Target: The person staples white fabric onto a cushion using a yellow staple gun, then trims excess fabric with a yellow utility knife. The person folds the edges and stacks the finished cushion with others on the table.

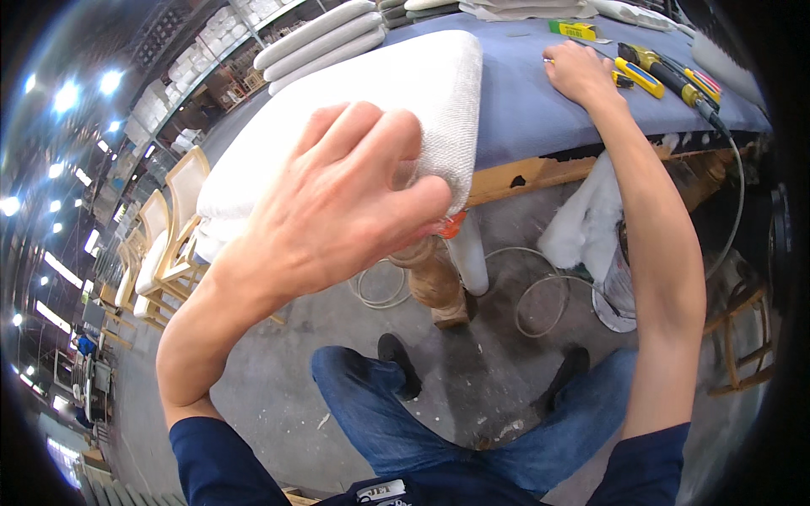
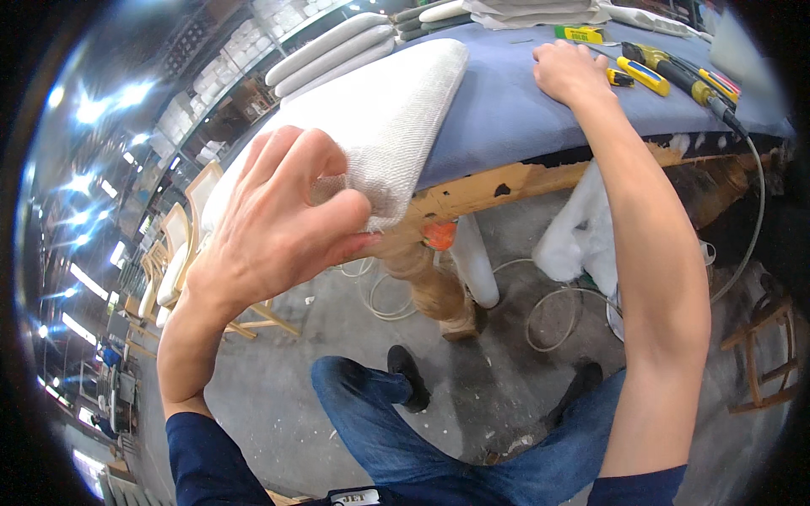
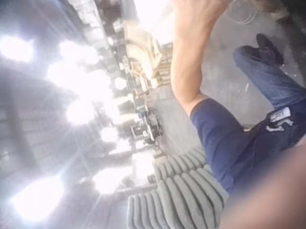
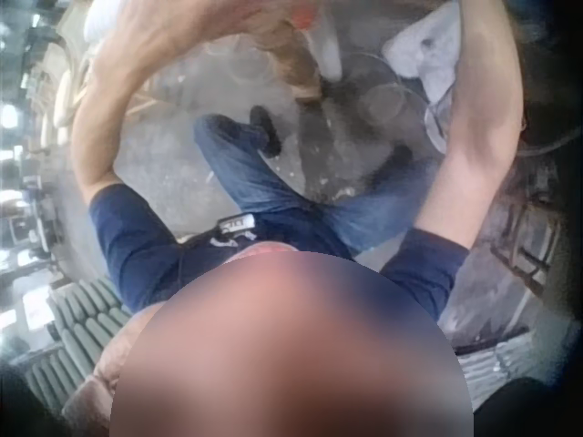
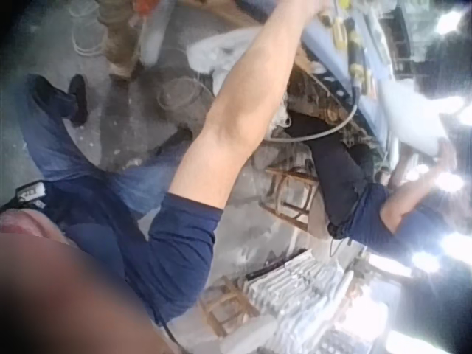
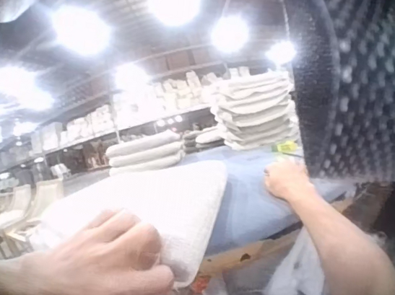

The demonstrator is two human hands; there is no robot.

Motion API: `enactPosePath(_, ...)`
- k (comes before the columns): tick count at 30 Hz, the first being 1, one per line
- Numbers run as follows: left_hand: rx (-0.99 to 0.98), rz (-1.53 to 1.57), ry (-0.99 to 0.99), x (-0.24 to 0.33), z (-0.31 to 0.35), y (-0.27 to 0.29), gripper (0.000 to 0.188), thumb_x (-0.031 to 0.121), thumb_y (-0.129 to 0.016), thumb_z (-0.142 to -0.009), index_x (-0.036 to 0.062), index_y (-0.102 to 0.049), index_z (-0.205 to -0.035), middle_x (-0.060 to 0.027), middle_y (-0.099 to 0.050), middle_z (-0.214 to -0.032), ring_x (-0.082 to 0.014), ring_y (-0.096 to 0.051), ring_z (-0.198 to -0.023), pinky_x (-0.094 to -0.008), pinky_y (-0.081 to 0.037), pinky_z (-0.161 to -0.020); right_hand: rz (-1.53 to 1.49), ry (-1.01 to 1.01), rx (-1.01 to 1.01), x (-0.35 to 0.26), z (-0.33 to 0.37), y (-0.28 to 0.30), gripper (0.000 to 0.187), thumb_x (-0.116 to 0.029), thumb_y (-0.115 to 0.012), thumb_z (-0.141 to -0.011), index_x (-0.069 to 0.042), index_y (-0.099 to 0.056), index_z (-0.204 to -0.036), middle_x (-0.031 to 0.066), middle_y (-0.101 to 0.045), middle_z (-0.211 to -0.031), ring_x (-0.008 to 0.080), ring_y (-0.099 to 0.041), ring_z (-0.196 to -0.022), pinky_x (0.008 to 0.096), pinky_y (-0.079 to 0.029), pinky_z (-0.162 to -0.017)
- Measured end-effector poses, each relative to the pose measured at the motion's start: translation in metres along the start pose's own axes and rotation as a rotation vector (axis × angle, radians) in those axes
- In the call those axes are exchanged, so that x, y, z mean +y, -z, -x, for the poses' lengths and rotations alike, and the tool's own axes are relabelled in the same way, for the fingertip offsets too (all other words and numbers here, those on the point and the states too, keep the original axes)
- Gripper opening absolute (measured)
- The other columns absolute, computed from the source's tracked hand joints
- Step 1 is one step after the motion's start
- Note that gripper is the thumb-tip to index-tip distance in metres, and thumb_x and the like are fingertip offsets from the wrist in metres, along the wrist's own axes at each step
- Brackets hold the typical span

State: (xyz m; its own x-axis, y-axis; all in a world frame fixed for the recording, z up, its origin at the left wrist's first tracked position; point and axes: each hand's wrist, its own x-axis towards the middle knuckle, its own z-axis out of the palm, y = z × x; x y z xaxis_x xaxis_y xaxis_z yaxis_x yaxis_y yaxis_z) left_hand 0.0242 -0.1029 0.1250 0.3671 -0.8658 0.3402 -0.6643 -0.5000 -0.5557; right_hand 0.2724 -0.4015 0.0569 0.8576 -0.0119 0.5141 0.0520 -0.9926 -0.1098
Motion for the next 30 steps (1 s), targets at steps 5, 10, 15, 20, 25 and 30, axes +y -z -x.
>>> enactPosePath(5, -0.042, 0.259, 0.013, -0.023, -0.010, -0.002, 0.024, 0.031, -0.080, -0.087, 0.0121, -0.065, -0.090, -0.0162, -0.055, -0.142, -0.0476, -0.045, -0.144, -0.0603, -0.031, -0.124, -0.195, 0.169, 0.180, 0.018, -0.001, 0.007, 0.036, -0.029, -0.058, -0.102, -0.020, -0.068, -0.135, 0.0121, -0.067, -0.135, 0.0344, -0.063, -0.127, 0.0531, -0.047, -0.107)
enactPosePath(10, 0.035, 0.555, -0.017, -0.036, 0.004, -0.023, 0.026, 0.026, -0.075, -0.094, 0.0043, -0.062, -0.087, -0.0268, -0.054, -0.146, -0.0479, -0.049, -0.142, -0.0588, -0.035, -0.120, -1.134, 0.511, 0.613, -0.053, 0.103, 0.028, 0.043, -0.020, -0.071, -0.095, -0.008, -0.067, -0.136, 0.0162, -0.070, -0.127, 0.0320, -0.068, -0.118, 0.0416, -0.052, -0.102)
enactPosePath(15, 0.089, 0.614, -0.003, -0.032, -0.003, -0.029, 0.028, 0.023, -0.075, -0.094, 0.0019, -0.059, -0.084, -0.0287, -0.057, -0.144, -0.0498, -0.052, -0.139, -0.0571, -0.039, -0.117, -1.406, 0.649, 0.547, -0.103, 0.206, 0.020, 0.065, -0.021, -0.075, -0.092, 0.004, -0.054, -0.148, 0.0254, -0.055, -0.149, 0.0390, -0.055, -0.137, 0.0439, -0.042, -0.115)
enactPosePath(20, 0.083, 0.620, 0.002, -0.031, -0.005, -0.028, 0.025, 0.018, -0.073, -0.094, 0.0013, -0.058, -0.083, -0.0316, -0.058, -0.141, -0.0507, -0.051, -0.140, -0.0581, -0.038, -0.118, -1.666, 0.445, 0.490, -0.132, 0.207, 0.002, 0.071, -0.020, -0.075, -0.093, 0.006, -0.047, -0.153, 0.0256, -0.040, -0.162, 0.0380, -0.039, -0.151, 0.0452, -0.032, -0.122)
enactPosePath(25, 0.148, 0.632, 0.062, -0.028, -0.003, -0.035, 0.019, 0.012, -0.077, -0.088, 0.0027, -0.062, -0.080, -0.0219, -0.065, -0.136, -0.0431, -0.065, -0.124, -0.0563, -0.042, -0.116, -1.640, 0.487, 0.585, -0.145, 0.202, -0.012, 0.071, -0.020, -0.076, -0.093, 0.006, -0.048, -0.153, 0.0255, -0.037, -0.164, 0.0399, -0.036, -0.152, 0.0474, -0.030, -0.123)
enactPosePath(30, 0.174, 0.654, 0.040, -0.030, -0.003, -0.040, 0.021, 0.011, -0.077, -0.088, 0.0019, -0.061, -0.078, -0.0240, -0.071, -0.127, -0.0406, -0.072, -0.109, -0.0591, -0.038, -0.119, -1.629, 0.462, 0.603, -0.149, 0.202, -0.012, 0.069, -0.018, -0.076, -0.092, 0.007, -0.049, -0.151, 0.0258, -0.037, -0.163, 0.0414, -0.034, -0.153, 0.0496, -0.028, -0.124)
